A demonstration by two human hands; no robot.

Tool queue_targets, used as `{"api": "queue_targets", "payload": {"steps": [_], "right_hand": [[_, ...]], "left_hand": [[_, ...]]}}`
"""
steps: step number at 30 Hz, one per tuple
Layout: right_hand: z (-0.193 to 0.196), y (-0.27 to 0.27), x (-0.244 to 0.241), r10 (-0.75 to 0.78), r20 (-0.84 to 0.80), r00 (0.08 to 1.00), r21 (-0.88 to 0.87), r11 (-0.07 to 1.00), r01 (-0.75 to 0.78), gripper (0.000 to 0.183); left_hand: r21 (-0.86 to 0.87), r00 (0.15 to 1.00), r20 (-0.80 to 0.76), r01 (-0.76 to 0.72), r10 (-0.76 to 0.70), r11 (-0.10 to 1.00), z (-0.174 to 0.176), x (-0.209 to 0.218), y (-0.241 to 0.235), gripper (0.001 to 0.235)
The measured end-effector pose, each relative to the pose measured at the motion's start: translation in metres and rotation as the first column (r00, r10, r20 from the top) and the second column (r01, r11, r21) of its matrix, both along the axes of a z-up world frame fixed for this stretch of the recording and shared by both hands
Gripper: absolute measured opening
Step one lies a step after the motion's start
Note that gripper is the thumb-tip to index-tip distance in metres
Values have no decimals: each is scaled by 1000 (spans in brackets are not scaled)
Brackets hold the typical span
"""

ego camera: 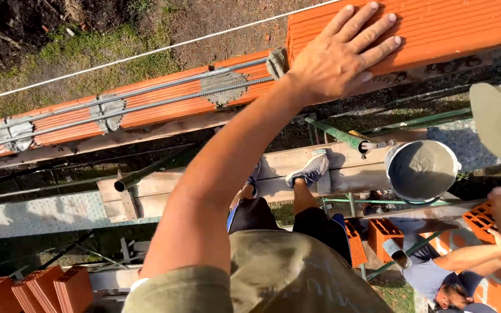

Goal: Applying mortar to a brick wall using a trowel

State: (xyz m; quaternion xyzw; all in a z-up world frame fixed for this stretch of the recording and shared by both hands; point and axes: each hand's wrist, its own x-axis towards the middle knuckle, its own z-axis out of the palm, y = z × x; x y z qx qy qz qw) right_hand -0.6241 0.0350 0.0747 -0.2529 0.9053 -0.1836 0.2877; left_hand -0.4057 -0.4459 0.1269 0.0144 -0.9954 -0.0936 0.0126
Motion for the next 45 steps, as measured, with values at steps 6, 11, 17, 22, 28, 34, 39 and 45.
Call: {"api": "queue_targets", "payload": {"steps": [6, 11, 17, 22, 28, 34, 39, 45], "right_hand": [[-10, -57, 241, -227, 442, 868, -134, 940, 314, 30], [-67, -150, 337, 136, 664, 735, -491, 821, 292, 46], [-57, -302, 376, -49, 830, 556, -235, 872, 429, 37], [-75, -331, 360, -154, 784, 602, -162, 884, 437, 37], [-73, -326, 337, -231, 765, 602, -166, 831, 530, 37], [-91, -331, 355, -322, 614, 721, -198, 821, 536, 37], [-85, -314, 367, -272, 565, 779, -269, 831, 486, 34], [-24, -204, 361, 37, 751, 659, -424, 793, 438, 34]], "left_hand": [[45, 962, -274, 5, 7, 999, 21, 118, 91, 42], [407, 798, -556, 18, 232, 913, -44, 292, 150, 50], [488, 847, -7, -461, 532, 741, -97, 485, 146, 32], [484, 589, 282, -769, 757, 418, -114, 533, 152, 35], [664, 599, 290, -688, 747, 293, -85, 502, 142, 30], [686, 614, 371, -687, 697, 240, -70, 501, 135, 31], [652, 640, 407, -703, 652, 284, -80, 499, 136, 31], [665, 729, 493, -668, 475, 335, -98, 486, 133, 45]]}}
